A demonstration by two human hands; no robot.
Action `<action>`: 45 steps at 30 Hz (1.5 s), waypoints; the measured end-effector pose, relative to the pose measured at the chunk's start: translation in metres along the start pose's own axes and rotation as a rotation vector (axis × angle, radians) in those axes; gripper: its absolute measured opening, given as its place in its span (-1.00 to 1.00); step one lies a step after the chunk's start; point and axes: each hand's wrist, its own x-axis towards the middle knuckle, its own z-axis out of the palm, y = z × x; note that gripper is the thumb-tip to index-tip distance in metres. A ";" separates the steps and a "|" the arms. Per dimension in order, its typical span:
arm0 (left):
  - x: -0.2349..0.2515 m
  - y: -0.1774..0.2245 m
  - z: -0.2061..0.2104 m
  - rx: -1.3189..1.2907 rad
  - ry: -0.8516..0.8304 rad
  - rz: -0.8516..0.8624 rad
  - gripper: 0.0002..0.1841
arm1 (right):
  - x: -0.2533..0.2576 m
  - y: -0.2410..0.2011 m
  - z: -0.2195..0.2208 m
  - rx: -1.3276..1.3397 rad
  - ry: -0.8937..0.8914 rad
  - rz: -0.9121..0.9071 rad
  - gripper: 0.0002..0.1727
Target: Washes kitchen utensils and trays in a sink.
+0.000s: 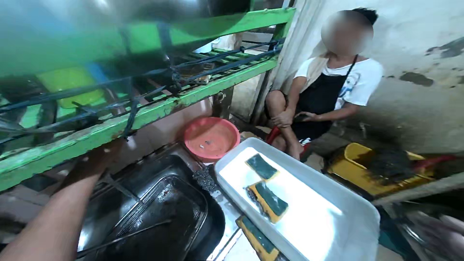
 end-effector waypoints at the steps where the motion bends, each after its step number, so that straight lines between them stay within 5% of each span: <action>1: -0.001 -0.011 0.003 -0.106 0.052 0.019 -0.60 | 0.011 -0.016 0.018 0.030 -0.139 -0.077 -0.68; 3: -0.005 -0.025 -0.001 -0.093 0.149 -0.003 -0.66 | 0.022 -0.031 0.061 -0.025 -0.425 -0.152 -0.66; 7: -0.023 -0.025 -0.023 0.119 0.063 -0.139 -0.59 | 0.036 -0.014 0.161 -0.609 -0.891 0.079 -0.44; 10: -0.047 0.001 -0.001 0.000 0.159 0.087 -0.62 | 0.048 0.021 0.208 -1.035 -1.044 0.150 -0.19; 13: -0.080 -0.020 0.095 -0.040 0.039 0.504 -0.63 | 0.044 0.027 0.229 -1.089 -1.027 0.218 -0.14; 14: -0.090 -0.034 0.128 -0.004 -0.122 0.503 -0.61 | 0.041 0.029 0.232 -1.068 -1.013 0.209 -0.15; 17: -0.112 -0.082 0.189 0.149 -0.485 0.196 -0.46 | 0.034 0.037 0.231 -1.016 -0.970 0.111 -0.26; 21: -0.131 -0.125 0.213 0.267 -0.508 -0.067 -0.41 | 0.038 0.045 0.230 -1.109 -0.907 0.122 -0.27; 29: -0.167 -0.098 0.224 0.085 -0.557 -0.036 -0.40 | 0.041 0.067 0.222 -0.952 -0.928 0.079 -0.10; 37: -0.167 -0.072 0.173 -0.238 -0.571 -0.164 -0.52 | 0.058 0.040 0.212 -0.451 -0.506 0.305 -0.32; 45: -0.192 -0.054 0.112 -0.490 -0.549 -0.174 -0.53 | 0.018 -0.073 0.346 -0.134 -0.726 0.184 -0.40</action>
